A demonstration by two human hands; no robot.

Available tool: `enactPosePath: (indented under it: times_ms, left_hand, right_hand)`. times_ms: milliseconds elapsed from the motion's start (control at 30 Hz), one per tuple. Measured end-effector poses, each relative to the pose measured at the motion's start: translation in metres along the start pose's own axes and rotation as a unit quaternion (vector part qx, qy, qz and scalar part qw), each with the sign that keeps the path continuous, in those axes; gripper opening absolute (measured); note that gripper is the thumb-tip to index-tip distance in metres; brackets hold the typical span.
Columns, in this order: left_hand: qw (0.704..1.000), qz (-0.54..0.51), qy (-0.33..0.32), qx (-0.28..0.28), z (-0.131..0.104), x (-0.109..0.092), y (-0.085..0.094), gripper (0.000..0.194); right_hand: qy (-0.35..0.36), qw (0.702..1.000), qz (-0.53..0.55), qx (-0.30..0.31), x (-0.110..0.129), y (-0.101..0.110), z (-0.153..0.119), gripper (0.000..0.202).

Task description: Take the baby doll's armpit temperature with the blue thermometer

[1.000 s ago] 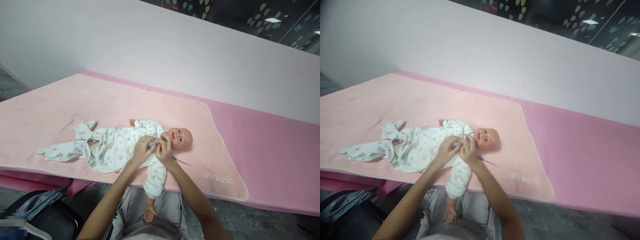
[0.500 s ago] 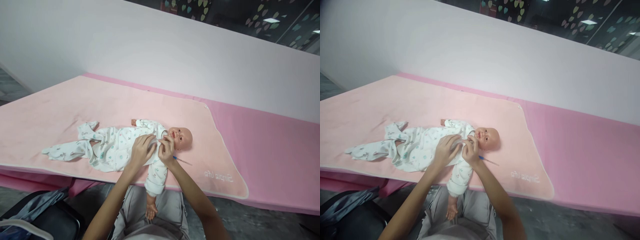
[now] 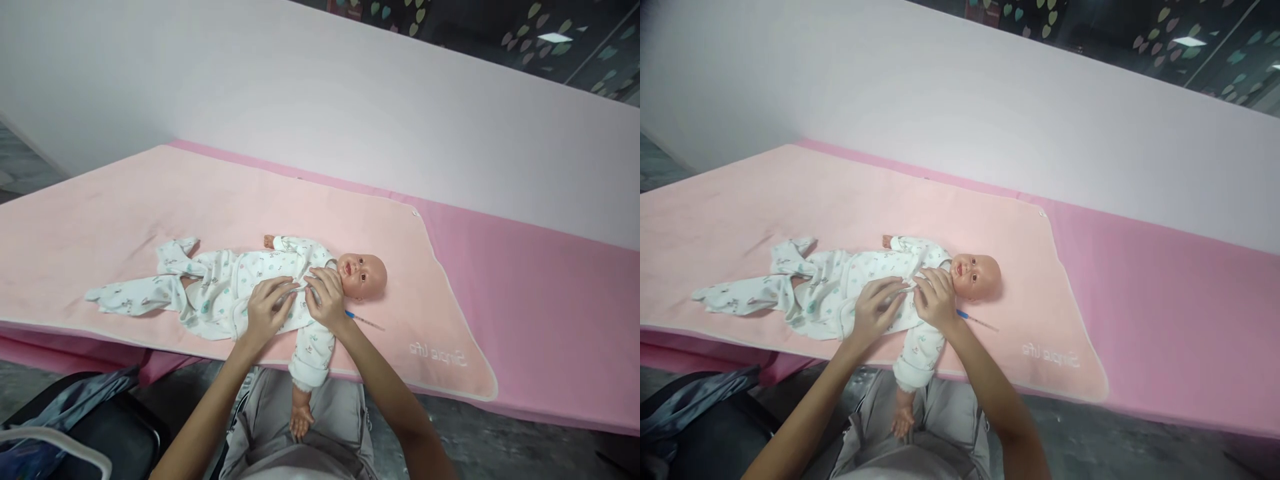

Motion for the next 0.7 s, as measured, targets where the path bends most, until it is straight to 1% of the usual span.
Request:
enactPosePath:
  times_ms: [167,300,400,500,600,700]
  left_hand:
    - [1.0,-0.019,0.007,0.003,-0.0041,0.0001,0.0031,0.014]
    - [0.999,-0.015,0.024,0.032,-0.0034,0.0003,0.0015,0.012]
    - [0.998,0.004,0.039,0.039,-0.0025,0.0023,-0.0004,0.015]
    - [0.997,0.029,0.052,0.055,-0.0015,0.0046,-0.0036,0.02]
    - [0.995,0.032,0.06,0.074,0.0003,0.0044,-0.0053,0.022]
    - [0.994,0.013,0.066,0.082,0.0029,0.0024,-0.0037,0.019]
  right_hand:
    - [-0.002,1.0,0.021,-0.005,-0.0013,-0.0004,-0.0022,0.013]
    - [-0.001,0.999,0.035,0.012,0.0,-0.0005,-0.0017,0.01]
    - [0.004,0.998,0.043,0.034,0.0015,-0.0014,-0.001,0.01]
    - [0.003,0.998,0.037,0.042,0.0012,-0.0024,-0.0015,0.009]
    - [-0.002,0.999,0.029,0.03,0.0,-0.0021,-0.0022,0.009]
    - [-0.012,0.999,0.026,0.014,-0.001,-0.001,-0.0021,0.009]
Point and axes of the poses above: each hand's wrist, its own z-axis towards the middle knuckle, its own y-axis out of the back of the hand, x = y × z, the point moved 4 cm from there along z, towards the middle knuckle, and after that the axes turned 13 degrees about -x, right-handed, at the moved point
